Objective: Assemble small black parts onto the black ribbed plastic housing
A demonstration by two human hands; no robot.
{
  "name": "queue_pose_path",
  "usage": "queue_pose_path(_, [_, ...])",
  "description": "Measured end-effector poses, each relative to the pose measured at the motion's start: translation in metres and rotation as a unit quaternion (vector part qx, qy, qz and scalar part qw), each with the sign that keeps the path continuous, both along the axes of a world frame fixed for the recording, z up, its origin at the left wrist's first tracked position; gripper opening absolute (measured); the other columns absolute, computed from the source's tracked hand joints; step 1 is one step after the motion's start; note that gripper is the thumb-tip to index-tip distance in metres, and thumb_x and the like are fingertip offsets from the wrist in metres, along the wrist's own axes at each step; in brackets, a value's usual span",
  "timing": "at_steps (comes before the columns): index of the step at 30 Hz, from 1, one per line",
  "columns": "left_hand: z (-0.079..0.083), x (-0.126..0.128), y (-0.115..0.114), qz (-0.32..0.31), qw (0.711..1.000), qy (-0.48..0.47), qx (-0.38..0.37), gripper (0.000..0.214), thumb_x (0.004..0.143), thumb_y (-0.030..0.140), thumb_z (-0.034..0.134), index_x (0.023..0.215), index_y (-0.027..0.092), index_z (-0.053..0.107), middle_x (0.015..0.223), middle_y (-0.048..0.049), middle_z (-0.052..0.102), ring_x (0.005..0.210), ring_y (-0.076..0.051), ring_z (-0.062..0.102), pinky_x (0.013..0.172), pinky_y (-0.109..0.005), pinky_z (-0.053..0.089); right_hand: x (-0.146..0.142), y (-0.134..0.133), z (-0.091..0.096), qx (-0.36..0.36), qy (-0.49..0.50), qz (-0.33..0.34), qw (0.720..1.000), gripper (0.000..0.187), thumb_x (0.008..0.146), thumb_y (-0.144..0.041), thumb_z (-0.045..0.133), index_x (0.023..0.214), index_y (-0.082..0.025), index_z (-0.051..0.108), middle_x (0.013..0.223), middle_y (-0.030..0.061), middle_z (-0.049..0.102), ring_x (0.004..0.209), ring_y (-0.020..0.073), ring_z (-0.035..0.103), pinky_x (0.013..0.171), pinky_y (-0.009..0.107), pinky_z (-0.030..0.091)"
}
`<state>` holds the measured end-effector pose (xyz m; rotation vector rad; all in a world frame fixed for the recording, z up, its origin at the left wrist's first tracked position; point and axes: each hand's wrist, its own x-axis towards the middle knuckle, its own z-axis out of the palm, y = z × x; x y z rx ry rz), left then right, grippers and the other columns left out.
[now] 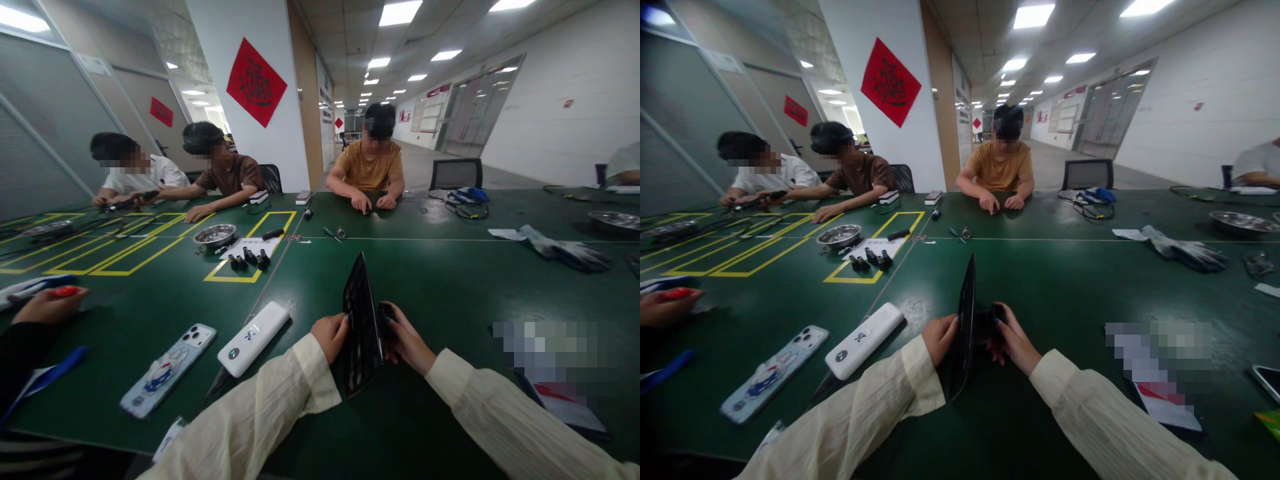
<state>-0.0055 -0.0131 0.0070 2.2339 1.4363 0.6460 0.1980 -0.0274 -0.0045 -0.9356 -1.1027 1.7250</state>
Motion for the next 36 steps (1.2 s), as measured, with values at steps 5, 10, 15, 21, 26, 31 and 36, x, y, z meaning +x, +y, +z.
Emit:
queue_pose_path(5, [0.0012, 0.0013, -0.001, 0.041, 0.999, 0.01, 0.004, 0.032, 0.092, 0.039, 0.024, 0.083, 0.022, 0.049, 0.059, 0.0008, 0.052, 0.058, -0.016, 0.056, 0.053, -0.024, 0.034, 0.0005, -0.0003, 0.0027, -0.01, -0.002, -0.004, 1.0, 0.07, 0.078, -0.051, 0.051, 0.133, -0.024, 0.016, 0.054, -0.0035, 0.056, 0.037, 0.0138, 0.053, 0.028, 0.014, 0.03])
queue_pose_path(10, [-0.0006, -0.0005, -0.0018, 0.026, 0.999, 0.026, 0.01, 0.03, 0.093, 0.037, 0.021, 0.088, 0.022, 0.047, 0.057, 0.0014, 0.049, 0.056, -0.017, 0.055, 0.052, -0.025, 0.032, 0.0022, 0.0001, 0.0042, -0.018, -0.007, -0.001, 1.0, 0.071, 0.077, -0.05, 0.053, 0.134, -0.025, 0.019, 0.056, -0.0036, 0.056, 0.031, 0.0095, 0.047, 0.026, 0.012, 0.022])
queue_pose_path(15, [-0.0002, -0.0006, -0.0004, 0.027, 1.0, 0.0, 0.005, 0.029, 0.093, 0.035, 0.024, 0.085, 0.022, 0.048, 0.057, 0.0019, 0.049, 0.054, -0.016, 0.054, 0.051, -0.024, 0.031, 0.0036, -0.0004, 0.0029, -0.019, -0.008, -0.002, 1.0, 0.071, 0.079, -0.049, 0.052, 0.137, -0.028, 0.017, 0.057, -0.0036, 0.055, 0.033, 0.0087, 0.048, 0.027, 0.012, 0.024])
queue_pose_path(21, [0.0023, 0.0028, 0.0045, 0.041, 0.998, -0.003, -0.039, 0.03, 0.092, 0.034, 0.025, 0.077, 0.021, 0.047, 0.058, 0.0022, 0.048, 0.055, -0.014, 0.052, 0.054, -0.022, 0.034, 0.0028, -0.0005, 0.0036, -0.015, -0.016, -0.001, 1.0, 0.079, 0.078, -0.052, 0.052, 0.14, -0.027, 0.01, 0.052, -0.0047, 0.053, 0.032, 0.0096, 0.048, 0.026, 0.011, 0.024])
queue_pose_path(26, [0.004, 0.0034, 0.0034, 0.045, 0.998, 0.014, -0.041, 0.037, 0.093, 0.037, 0.022, 0.077, 0.02, 0.05, 0.061, -0.0007, 0.054, 0.059, -0.015, 0.055, 0.056, -0.023, 0.036, 0.0009, 0.001, 0.0013, 0.002, -0.02, 0.0, 1.0, 0.079, 0.079, -0.052, 0.05, 0.14, -0.027, 0.008, 0.051, -0.0047, 0.054, 0.033, 0.0102, 0.049, 0.026, 0.011, 0.026])
queue_pose_path(31, [0.0005, 0.0009, 0.0025, 0.063, 0.997, 0.008, -0.054, 0.047, 0.092, 0.043, 0.017, 0.081, 0.019, 0.056, 0.068, -0.0048, 0.062, 0.065, -0.018, 0.06, 0.059, -0.026, 0.04, 0.0011, -0.0006, 0.0021, 0.025, -0.037, 0.001, 0.999, 0.077, 0.081, -0.053, 0.048, 0.14, -0.027, 0.007, 0.052, -0.0043, 0.055, 0.035, 0.011, 0.052, 0.027, 0.012, 0.028])
queue_pose_path(36, [-0.0035, -0.0002, 0.0055, 0.057, 0.995, -0.038, -0.067, 0.048, 0.091, 0.044, 0.019, 0.084, 0.017, 0.058, 0.074, -0.0062, 0.065, 0.07, -0.019, 0.062, 0.064, -0.027, 0.043, 0.0012, 0.0, 0.0024, 0.035, -0.047, 0.005, 0.998, 0.076, 0.081, -0.054, 0.046, 0.141, -0.027, 0.007, 0.052, -0.004, 0.056, 0.037, 0.0117, 0.053, 0.027, 0.012, 0.03])
